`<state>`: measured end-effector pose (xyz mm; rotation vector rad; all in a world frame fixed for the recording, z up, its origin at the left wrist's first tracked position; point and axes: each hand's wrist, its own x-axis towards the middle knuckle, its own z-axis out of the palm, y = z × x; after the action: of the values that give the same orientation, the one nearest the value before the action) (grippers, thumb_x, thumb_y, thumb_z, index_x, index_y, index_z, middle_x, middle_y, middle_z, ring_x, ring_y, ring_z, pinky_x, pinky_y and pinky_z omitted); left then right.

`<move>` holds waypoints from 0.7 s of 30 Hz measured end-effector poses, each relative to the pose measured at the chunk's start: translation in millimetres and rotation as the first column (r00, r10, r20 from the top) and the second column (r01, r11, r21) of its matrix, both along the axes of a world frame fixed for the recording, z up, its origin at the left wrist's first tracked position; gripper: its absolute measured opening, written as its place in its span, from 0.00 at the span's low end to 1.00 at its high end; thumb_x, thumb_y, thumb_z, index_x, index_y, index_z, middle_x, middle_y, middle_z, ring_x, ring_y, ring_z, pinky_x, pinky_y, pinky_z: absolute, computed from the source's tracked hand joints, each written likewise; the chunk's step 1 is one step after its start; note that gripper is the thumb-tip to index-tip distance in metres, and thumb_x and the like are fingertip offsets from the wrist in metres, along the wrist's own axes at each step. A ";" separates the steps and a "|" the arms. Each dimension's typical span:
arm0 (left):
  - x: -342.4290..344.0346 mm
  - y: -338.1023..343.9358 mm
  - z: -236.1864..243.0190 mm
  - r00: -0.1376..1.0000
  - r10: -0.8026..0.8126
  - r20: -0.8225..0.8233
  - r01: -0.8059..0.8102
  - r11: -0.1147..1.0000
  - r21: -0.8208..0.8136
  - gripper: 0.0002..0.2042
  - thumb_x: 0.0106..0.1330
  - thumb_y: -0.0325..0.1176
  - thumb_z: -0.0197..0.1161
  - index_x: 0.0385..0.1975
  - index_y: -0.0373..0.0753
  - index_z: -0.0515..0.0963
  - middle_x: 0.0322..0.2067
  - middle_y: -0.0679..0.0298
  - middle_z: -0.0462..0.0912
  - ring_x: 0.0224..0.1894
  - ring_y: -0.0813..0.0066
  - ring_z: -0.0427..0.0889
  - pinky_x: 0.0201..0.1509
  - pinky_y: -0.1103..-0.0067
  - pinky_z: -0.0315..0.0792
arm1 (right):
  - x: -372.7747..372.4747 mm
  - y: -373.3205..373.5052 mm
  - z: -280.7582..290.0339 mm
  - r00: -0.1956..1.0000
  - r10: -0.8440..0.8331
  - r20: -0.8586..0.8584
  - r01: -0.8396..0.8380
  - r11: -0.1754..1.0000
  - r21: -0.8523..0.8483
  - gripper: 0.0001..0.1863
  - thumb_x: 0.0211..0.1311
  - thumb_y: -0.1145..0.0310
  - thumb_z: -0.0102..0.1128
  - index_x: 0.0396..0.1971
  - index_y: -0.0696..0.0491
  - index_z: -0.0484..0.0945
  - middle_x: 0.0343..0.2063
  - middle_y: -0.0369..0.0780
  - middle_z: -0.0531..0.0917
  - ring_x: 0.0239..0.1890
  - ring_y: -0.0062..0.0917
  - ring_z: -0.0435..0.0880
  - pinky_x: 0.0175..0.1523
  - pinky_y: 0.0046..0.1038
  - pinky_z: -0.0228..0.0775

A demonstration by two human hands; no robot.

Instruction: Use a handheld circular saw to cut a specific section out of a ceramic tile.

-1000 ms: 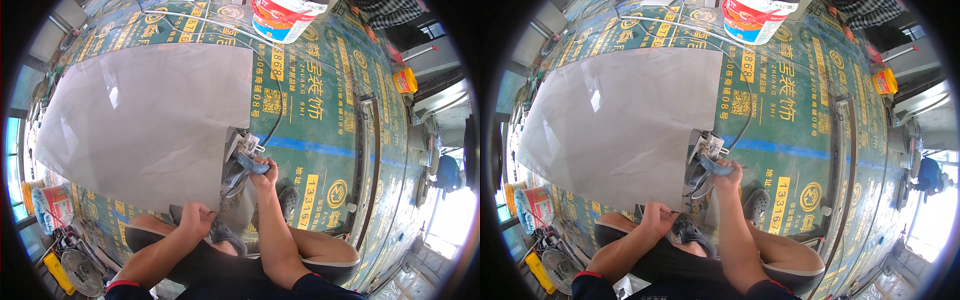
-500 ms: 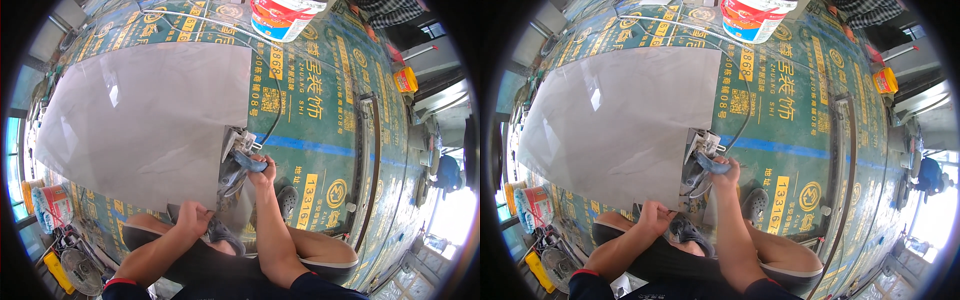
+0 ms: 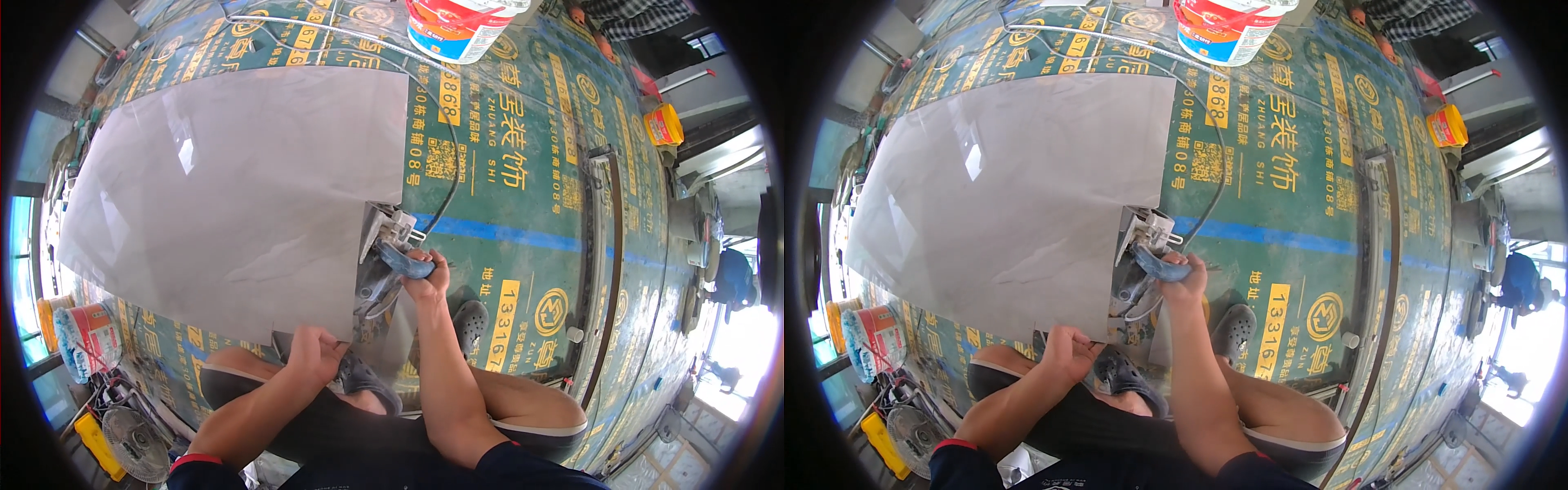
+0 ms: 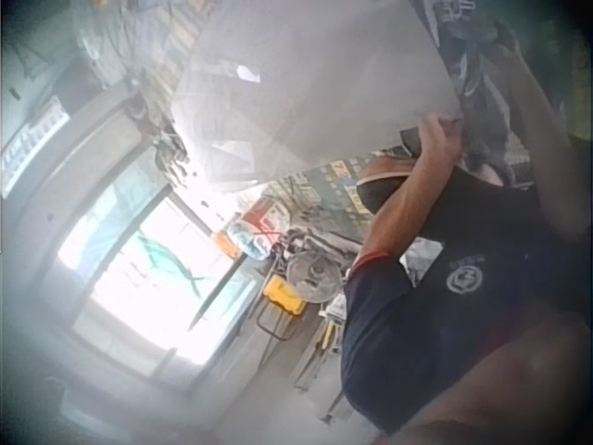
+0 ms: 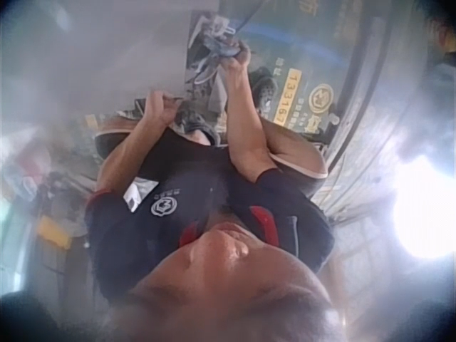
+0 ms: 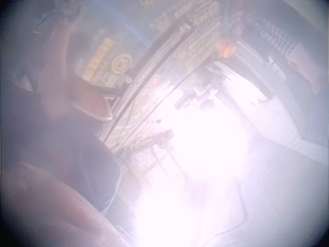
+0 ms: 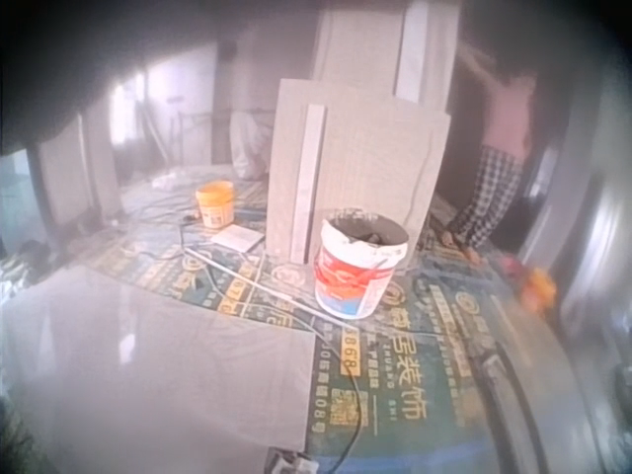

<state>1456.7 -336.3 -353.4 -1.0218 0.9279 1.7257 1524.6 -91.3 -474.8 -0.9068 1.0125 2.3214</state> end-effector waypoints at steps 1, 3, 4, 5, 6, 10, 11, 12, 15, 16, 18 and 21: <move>0.2 -0.4 -2.3 1.000 0.005 0.007 -0.005 1.000 -0.018 0.24 0.47 0.15 0.46 0.49 0.29 0.70 0.50 0.52 0.75 0.54 0.49 0.76 0.61 0.58 0.73 | 0.0 0.1 -1.4 1.000 0.005 0.000 -0.005 1.000 -0.002 0.12 0.56 0.66 0.53 0.19 0.50 0.62 0.19 0.35 0.69 0.26 0.27 0.72 0.42 0.36 0.71; 1.2 0.0 -3.3 1.000 0.010 0.015 -0.010 0.999 -0.034 0.26 0.47 0.16 0.45 0.52 0.27 0.69 0.54 0.49 0.75 0.59 0.46 0.75 0.65 0.57 0.72 | 1.0 0.4 -3.6 1.000 0.010 0.000 -0.010 1.000 -0.003 0.12 0.56 0.66 0.53 0.19 0.50 0.61 0.19 0.35 0.69 0.26 0.27 0.72 0.41 0.36 0.71; 1.1 0.1 -2.7 1.000 0.004 0.008 -0.004 0.999 -0.034 0.26 0.47 0.16 0.45 0.52 0.27 0.69 0.54 0.49 0.75 0.59 0.46 0.75 0.65 0.57 0.72 | 1.2 0.2 -4.6 1.000 0.005 0.000 -0.005 1.000 0.001 0.12 0.56 0.66 0.53 0.19 0.50 0.61 0.19 0.35 0.69 0.26 0.27 0.72 0.42 0.36 0.71; 1.1 0.2 -2.5 1.000 -0.002 0.001 0.002 0.999 -0.033 0.26 0.47 0.16 0.45 0.53 0.27 0.69 0.54 0.49 0.75 0.59 0.46 0.75 0.65 0.57 0.72 | 1.7 0.1 -5.6 1.000 0.001 0.000 -0.001 1.000 0.004 0.12 0.56 0.66 0.53 0.19 0.50 0.61 0.19 0.35 0.69 0.26 0.27 0.72 0.42 0.36 0.71; 1.1 0.1 -3.2 1.000 -0.003 0.002 0.003 0.999 -0.033 0.26 0.47 0.16 0.45 0.53 0.27 0.69 0.54 0.49 0.75 0.59 0.46 0.75 0.65 0.57 0.72 | 2.4 0.2 -6.5 1.000 0.000 0.001 0.000 1.000 0.004 0.12 0.56 0.66 0.53 0.19 0.50 0.61 0.19 0.35 0.69 0.26 0.27 0.72 0.42 0.36 0.71; 0.2 -0.1 -2.6 1.000 0.004 0.013 -0.003 0.999 -0.033 0.27 0.47 0.15 0.45 0.53 0.28 0.69 0.54 0.49 0.75 0.59 0.46 0.75 0.65 0.57 0.72 | 2.9 -2.0 -7.2 1.000 0.007 -0.002 -0.007 1.000 0.005 0.12 0.57 0.66 0.53 0.19 0.50 0.61 0.19 0.36 0.69 0.26 0.27 0.72 0.41 0.36 0.71; 0.0 0.6 -2.2 1.000 0.010 0.017 -0.009 0.999 -0.040 0.27 0.47 0.15 0.45 0.53 0.28 0.69 0.54 0.49 0.75 0.59 0.46 0.75 0.65 0.57 0.72 | 2.9 -2.1 -7.1 1.000 0.009 0.009 -0.010 1.000 0.005 0.12 0.57 0.66 0.53 0.19 0.50 0.61 0.19 0.36 0.69 0.26 0.27 0.72 0.41 0.35 0.71; 0.6 0.5 -3.4 1.000 0.009 0.018 -0.008 0.999 -0.039 0.27 0.47 0.15 0.45 0.53 0.28 0.69 0.54 0.49 0.75 0.59 0.46 0.75 0.65 0.57 0.72 | 3.4 -1.9 -6.9 1.000 0.009 0.010 -0.009 1.000 0.006 0.12 0.57 0.66 0.53 0.19 0.50 0.61 0.19 0.36 0.69 0.26 0.27 0.72 0.41 0.35 0.71; 1.0 -2.1 -6.1 1.000 0.022 0.016 -0.022 0.999 -0.024 0.27 0.47 0.16 0.45 0.53 0.28 0.69 0.54 0.49 0.75 0.59 0.45 0.75 0.65 0.56 0.72 | 3.6 -3.3 -7.4 1.000 0.014 0.016 -0.014 1.000 0.017 0.12 0.58 0.65 0.52 0.19 0.50 0.61 0.19 0.36 0.69 0.26 0.27 0.72 0.40 0.35 0.71; 1.3 -2.2 -6.4 1.000 0.013 0.008 -0.013 0.999 -0.031 0.27 0.47 0.16 0.45 0.53 0.28 0.69 0.54 0.49 0.75 0.59 0.45 0.75 0.65 0.56 0.72 | 4.3 -3.7 -8.3 1.000 0.017 0.009 -0.017 1.000 0.025 0.12 0.58 0.65 0.52 0.19 0.50 0.62 0.20 0.36 0.69 0.26 0.28 0.72 0.40 0.35 0.71; 1.6 -0.4 -5.1 1.000 0.003 0.001 -0.003 0.999 -0.037 0.27 0.47 0.16 0.45 0.53 0.28 0.68 0.54 0.49 0.75 0.59 0.44 0.74 0.65 0.55 0.72 | 6.8 -5.5 -9.7 1.000 0.019 0.004 -0.019 0.999 0.034 0.12 0.59 0.65 0.52 0.19 0.50 0.62 0.20 0.36 0.69 0.26 0.28 0.72 0.40 0.35 0.71; 0.2 3.0 -0.6 0.999 0.020 0.031 -0.017 0.996 -0.092 0.27 0.47 0.16 0.45 0.53 0.28 0.68 0.54 0.48 0.74 0.60 0.43 0.73 0.66 0.54 0.71 | 9.9 -9.2 -7.3 0.999 0.031 0.041 -0.033 0.998 0.050 0.12 0.59 0.65 0.52 0.20 0.50 0.61 0.19 0.36 0.69 0.26 0.27 0.72 0.40 0.35 0.71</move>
<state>1456.9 -333.3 -354.0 -1.1176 0.9874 1.6906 1534.5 -100.5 -482.1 -0.9524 0.9255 2.3350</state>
